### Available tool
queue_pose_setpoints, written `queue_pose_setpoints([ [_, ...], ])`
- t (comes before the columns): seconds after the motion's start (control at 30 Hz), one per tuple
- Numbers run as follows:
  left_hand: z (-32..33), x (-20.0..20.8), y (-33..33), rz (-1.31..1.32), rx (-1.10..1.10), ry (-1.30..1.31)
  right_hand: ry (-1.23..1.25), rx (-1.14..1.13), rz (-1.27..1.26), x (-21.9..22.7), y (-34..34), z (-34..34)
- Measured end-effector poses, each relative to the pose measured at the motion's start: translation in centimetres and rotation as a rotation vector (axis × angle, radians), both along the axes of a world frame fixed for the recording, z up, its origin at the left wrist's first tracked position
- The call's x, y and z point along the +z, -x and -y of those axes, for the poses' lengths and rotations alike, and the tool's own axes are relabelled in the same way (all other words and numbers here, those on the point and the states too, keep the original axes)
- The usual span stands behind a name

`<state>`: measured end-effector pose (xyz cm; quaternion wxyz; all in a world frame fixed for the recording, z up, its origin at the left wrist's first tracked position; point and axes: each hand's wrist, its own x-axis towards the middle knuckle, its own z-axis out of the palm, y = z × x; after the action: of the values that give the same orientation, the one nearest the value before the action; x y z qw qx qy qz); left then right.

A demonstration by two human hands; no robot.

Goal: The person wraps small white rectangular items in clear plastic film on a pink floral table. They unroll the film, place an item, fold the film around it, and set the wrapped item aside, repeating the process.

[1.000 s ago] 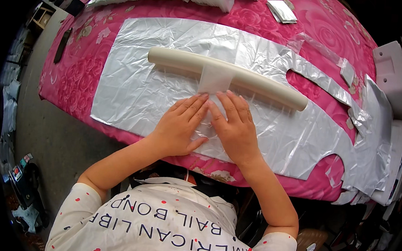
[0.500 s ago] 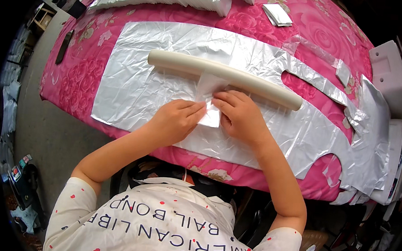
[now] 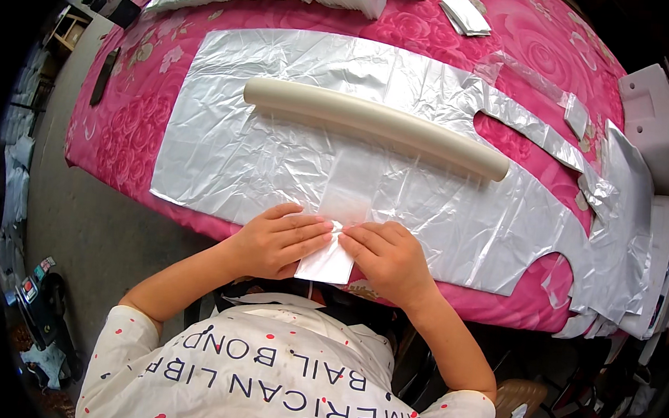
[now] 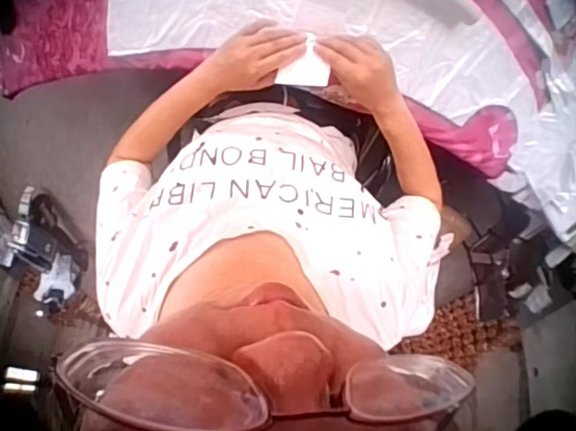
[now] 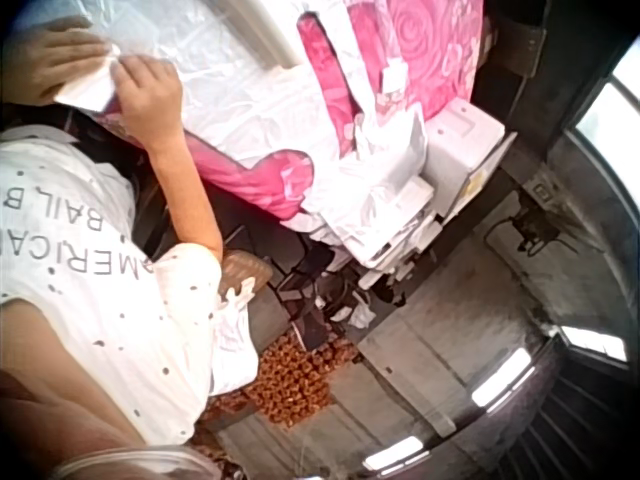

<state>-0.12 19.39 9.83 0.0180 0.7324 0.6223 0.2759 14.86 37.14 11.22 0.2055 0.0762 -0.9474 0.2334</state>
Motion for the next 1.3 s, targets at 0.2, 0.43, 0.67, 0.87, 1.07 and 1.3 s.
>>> queue_pose_setpoints([
  [0.2, -0.9, -0.4, 0.3, 0.226, 0.070, 0.029, 0.256, -0.130, 0.128, 0.1, -0.2, -0.1],
  [0.43, -3.7, 2.5, 0.3, 0.708, 0.545, 0.423, 0.827, -0.466, 0.654, 1.6, 2.5, -1.6],
  [0.67, -4.8, 3.0, 1.8, 0.865, 0.612, 0.503, 0.971, -0.465, 1.025, 1.9, 5.2, -4.0],
  [0.87, -4.3, 1.7, 0.6, 0.179, 0.371, 0.040, 0.987, -0.476, 1.055, 2.3, 5.2, -4.3],
  [1.07, -6.4, 0.0, -1.7, 0.033, 0.303, 0.222, 1.014, -0.449, 1.056, 1.3, 5.1, -4.6],
  [1.3, -7.0, -1.2, -1.6, 0.026, 0.315, 0.240, 1.006, -0.521, 0.991, 1.7, 4.9, -3.9],
])
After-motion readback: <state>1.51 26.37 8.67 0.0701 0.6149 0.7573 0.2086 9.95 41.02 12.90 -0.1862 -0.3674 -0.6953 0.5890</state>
